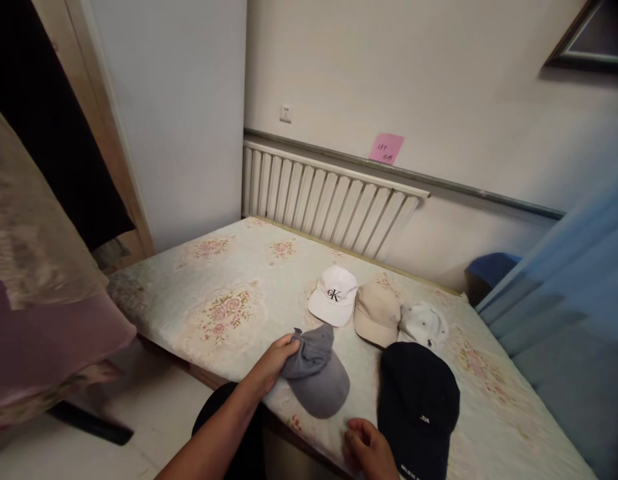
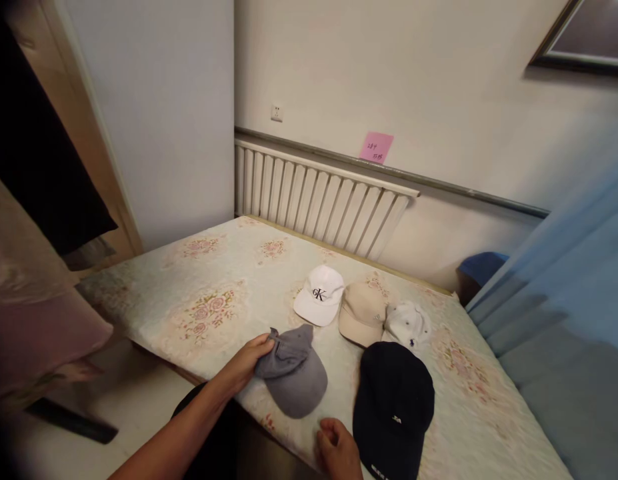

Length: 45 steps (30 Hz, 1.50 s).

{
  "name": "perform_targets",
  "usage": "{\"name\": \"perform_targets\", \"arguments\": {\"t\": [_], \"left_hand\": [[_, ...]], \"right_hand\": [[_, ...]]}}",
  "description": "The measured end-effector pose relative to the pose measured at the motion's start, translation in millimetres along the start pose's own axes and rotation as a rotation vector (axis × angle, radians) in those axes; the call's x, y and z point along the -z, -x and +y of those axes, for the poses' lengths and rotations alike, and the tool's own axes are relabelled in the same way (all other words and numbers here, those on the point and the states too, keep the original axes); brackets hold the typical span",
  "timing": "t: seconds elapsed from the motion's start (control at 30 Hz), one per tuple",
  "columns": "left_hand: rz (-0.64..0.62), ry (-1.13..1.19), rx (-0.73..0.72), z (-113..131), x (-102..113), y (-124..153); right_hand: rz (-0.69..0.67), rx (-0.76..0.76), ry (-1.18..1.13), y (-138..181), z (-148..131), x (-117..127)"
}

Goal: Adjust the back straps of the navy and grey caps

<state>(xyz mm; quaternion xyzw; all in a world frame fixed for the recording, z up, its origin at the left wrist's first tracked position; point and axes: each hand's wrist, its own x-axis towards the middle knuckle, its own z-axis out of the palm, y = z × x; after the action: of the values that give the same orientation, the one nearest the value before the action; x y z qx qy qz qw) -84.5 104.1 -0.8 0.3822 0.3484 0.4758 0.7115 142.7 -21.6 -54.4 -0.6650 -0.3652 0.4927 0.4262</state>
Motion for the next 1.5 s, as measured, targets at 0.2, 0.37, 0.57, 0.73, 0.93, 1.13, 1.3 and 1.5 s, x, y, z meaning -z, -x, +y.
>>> {"name": "perform_targets", "arguments": {"t": [0.2,0.37,0.57,0.73,0.93,1.13,1.3,1.5], "left_hand": [[0.101,0.274,0.139,-15,11,4],[0.044,0.375,0.196,-21,10,23],[0.041,0.411,0.11,-28,15,41],[0.173,0.345,-0.051,-21,31,52],[0.077,0.326,-0.035,-18,31,74],[0.057,0.29,-0.033,-15,26,104],[0.177,0.21,-0.02,-21,30,105],[0.334,0.221,-0.029,-40,14,72]], "right_hand": [[-0.011,-0.267,-0.437,-2,11,-8],[-0.059,-0.269,-0.696,0,4,-19],[-0.037,-0.164,-0.533,-9,0,-27],[0.02,-0.059,-0.428,-28,-10,-14],[0.072,-0.031,-0.282,-57,-35,-9],[0.001,-0.01,-0.122,-94,-72,-31],[-0.075,0.017,-0.052,-134,-123,-71],[-0.02,0.111,-0.132,-149,-140,-102]]}}
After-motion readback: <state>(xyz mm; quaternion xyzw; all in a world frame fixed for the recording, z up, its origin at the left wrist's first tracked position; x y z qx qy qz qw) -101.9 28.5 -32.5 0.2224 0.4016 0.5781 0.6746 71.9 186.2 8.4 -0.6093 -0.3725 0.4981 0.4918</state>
